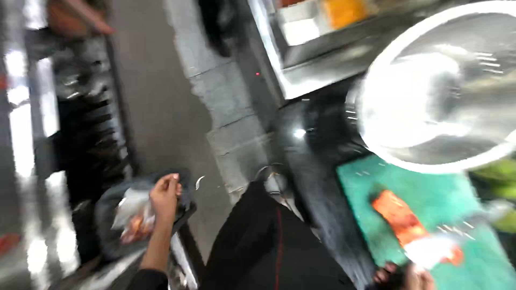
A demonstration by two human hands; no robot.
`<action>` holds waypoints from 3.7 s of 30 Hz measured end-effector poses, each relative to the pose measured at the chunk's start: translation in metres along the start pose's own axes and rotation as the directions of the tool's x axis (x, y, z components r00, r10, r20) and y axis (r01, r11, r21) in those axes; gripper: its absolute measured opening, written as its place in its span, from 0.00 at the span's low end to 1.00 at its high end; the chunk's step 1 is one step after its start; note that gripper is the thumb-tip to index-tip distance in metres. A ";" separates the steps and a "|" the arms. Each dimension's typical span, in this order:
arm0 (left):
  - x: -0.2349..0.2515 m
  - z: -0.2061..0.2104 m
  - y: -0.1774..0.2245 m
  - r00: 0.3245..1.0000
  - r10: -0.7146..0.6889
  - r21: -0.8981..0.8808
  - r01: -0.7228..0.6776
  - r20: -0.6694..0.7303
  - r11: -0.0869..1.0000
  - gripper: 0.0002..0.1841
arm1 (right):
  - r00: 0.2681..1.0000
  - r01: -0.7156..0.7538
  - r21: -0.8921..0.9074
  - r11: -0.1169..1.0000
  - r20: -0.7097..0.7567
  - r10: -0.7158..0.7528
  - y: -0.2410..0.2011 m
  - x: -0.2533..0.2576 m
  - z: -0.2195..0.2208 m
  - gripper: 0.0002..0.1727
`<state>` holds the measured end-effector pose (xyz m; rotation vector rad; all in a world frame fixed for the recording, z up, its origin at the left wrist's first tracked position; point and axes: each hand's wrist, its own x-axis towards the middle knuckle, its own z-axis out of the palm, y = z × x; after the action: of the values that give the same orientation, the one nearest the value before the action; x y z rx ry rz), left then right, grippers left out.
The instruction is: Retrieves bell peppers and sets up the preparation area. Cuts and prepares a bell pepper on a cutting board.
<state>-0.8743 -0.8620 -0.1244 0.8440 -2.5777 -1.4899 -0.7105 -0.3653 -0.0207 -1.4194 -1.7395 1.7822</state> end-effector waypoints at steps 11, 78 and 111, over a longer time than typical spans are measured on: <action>-0.177 0.315 0.272 -0.519 0.718 -0.872 -0.411 0.464 0.266 0.08 | 0.887 0.124 -0.138 0.983 -0.429 -0.172 0.075 -0.073 -0.001 0.25; -0.241 0.437 0.279 -0.970 0.175 -0.983 -0.178 0.167 -0.050 0.09 | 0.816 -0.204 -0.282 0.938 -0.578 0.004 0.094 -0.094 0.002 0.26; -0.208 0.396 0.280 -0.779 0.289 -0.816 -0.578 0.557 0.015 0.19 | 0.995 -0.095 -0.343 0.934 -0.066 0.077 0.085 -0.056 -0.028 0.32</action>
<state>-0.9379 -0.3414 -0.0621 -2.9363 -1.9112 -0.7915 -0.6265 -0.4111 -0.0647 -1.6832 -2.0693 1.5134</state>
